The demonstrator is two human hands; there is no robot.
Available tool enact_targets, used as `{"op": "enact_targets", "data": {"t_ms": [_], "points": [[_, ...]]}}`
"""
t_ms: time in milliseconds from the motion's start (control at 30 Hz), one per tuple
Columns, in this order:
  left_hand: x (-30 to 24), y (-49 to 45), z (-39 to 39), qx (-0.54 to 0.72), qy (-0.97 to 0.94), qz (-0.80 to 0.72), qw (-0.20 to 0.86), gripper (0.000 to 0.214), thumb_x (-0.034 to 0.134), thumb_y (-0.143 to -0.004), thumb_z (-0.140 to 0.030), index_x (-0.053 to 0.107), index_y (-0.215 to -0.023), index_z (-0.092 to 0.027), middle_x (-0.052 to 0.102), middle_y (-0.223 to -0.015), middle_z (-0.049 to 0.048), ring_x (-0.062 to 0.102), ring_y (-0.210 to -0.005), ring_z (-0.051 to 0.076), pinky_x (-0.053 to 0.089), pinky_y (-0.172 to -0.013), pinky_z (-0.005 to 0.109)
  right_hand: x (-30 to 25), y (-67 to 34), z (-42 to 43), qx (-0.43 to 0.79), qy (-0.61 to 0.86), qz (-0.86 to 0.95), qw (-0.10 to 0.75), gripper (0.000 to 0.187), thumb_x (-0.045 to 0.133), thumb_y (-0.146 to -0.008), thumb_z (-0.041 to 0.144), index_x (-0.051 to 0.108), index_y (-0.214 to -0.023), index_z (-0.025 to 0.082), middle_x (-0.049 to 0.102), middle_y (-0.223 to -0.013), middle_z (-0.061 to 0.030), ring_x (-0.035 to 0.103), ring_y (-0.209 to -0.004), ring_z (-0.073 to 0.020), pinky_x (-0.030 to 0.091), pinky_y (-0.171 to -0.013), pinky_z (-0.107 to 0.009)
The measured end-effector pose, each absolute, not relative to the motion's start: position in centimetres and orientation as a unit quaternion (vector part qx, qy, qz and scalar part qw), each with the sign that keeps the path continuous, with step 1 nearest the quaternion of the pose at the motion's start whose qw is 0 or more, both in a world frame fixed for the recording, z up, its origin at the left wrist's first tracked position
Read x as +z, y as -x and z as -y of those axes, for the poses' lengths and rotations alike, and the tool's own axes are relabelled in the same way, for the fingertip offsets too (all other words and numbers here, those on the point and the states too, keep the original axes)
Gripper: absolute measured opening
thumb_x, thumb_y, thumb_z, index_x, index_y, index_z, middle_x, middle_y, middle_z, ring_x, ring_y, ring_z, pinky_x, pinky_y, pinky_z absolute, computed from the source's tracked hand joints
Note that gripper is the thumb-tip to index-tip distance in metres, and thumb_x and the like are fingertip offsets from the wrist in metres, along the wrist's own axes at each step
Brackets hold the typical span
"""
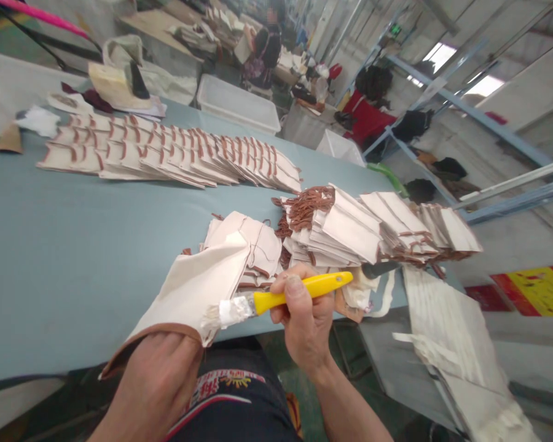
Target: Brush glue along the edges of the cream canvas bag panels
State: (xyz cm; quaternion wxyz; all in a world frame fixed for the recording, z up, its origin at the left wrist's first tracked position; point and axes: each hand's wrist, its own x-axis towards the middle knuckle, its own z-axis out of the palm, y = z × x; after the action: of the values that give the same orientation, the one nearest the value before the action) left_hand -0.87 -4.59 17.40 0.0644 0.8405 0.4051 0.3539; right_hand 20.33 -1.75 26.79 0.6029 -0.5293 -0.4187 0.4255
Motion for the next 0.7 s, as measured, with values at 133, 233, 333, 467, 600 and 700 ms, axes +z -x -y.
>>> {"op": "enact_targets", "data": {"t_ms": [133,233,333,467,600,700], "points": [[17.4,1.6,4.3,0.353,-0.847,-0.396,0.046,0.034,0.047,-0.098,-0.002,0.058,-0.077,-0.026,0.060,-0.069,0.0013,0.059,-0.063,0.023,0.042,-0.063,0.038,26.6,-20.1,2.4,0.466,0.528,0.428,0.566,0.056,0.070,-0.095,0.073,0.065,-0.072,0.022,0.049,-0.046,0.0069,0.039,-0.037,-0.0080,0.038,-0.039,-0.020],[17.6,2.0,4.3,0.336,-0.857,-0.390,0.028,0.037,0.043,-0.098,-0.001,0.059,-0.076,-0.026,0.058,-0.067,0.0017,0.058,-0.062,0.024,0.038,-0.062,0.040,26.3,-20.0,2.8,0.474,0.541,0.412,0.560,0.056,0.069,-0.096,0.072,0.063,-0.071,0.023,0.045,-0.044,0.0084,0.037,-0.037,-0.0076,0.034,-0.038,-0.019],[17.6,2.4,4.3,0.322,-0.863,-0.388,0.014,0.037,0.046,-0.098,0.000,0.061,-0.077,-0.026,0.061,-0.069,0.0025,0.058,-0.064,0.025,0.037,-0.063,0.041,26.0,-19.8,3.0,0.450,0.552,0.397,0.579,0.055,0.070,-0.096,0.071,0.062,-0.071,0.023,0.049,-0.046,0.0072,0.040,-0.039,-0.0079,0.036,-0.041,-0.019],[17.8,2.9,4.3,0.317,-0.869,-0.380,0.004,0.035,0.044,-0.098,-0.002,0.061,-0.079,-0.026,0.062,-0.071,0.0029,0.060,-0.067,0.025,0.042,-0.066,0.040,25.8,-19.3,3.3,0.490,0.532,0.412,0.555,0.057,0.069,-0.097,0.073,0.062,-0.071,0.022,0.045,-0.044,0.0086,0.036,-0.038,-0.0073,0.035,-0.041,-0.019],[18.0,3.0,4.2,0.316,-0.871,-0.376,-0.006,0.037,0.045,-0.098,0.002,0.057,-0.077,-0.026,0.058,-0.069,0.0021,0.056,-0.065,0.025,0.037,-0.064,0.041,25.6,-19.1,3.3,0.463,0.548,0.386,0.580,0.057,0.072,-0.095,0.073,0.062,-0.071,0.022,0.045,-0.044,0.0088,0.037,-0.038,-0.0071,0.033,-0.041,-0.019],[17.8,3.0,4.3,0.330,-0.865,-0.377,0.001,0.037,0.044,-0.097,0.004,0.057,-0.078,-0.026,0.058,-0.071,0.0027,0.056,-0.068,0.025,0.038,-0.066,0.041,25.4,-18.9,3.2,0.472,0.546,0.389,0.572,0.058,0.071,-0.095,0.074,0.062,-0.071,0.022,0.045,-0.044,0.0086,0.036,-0.039,-0.0071,0.032,-0.042,-0.019]]}}
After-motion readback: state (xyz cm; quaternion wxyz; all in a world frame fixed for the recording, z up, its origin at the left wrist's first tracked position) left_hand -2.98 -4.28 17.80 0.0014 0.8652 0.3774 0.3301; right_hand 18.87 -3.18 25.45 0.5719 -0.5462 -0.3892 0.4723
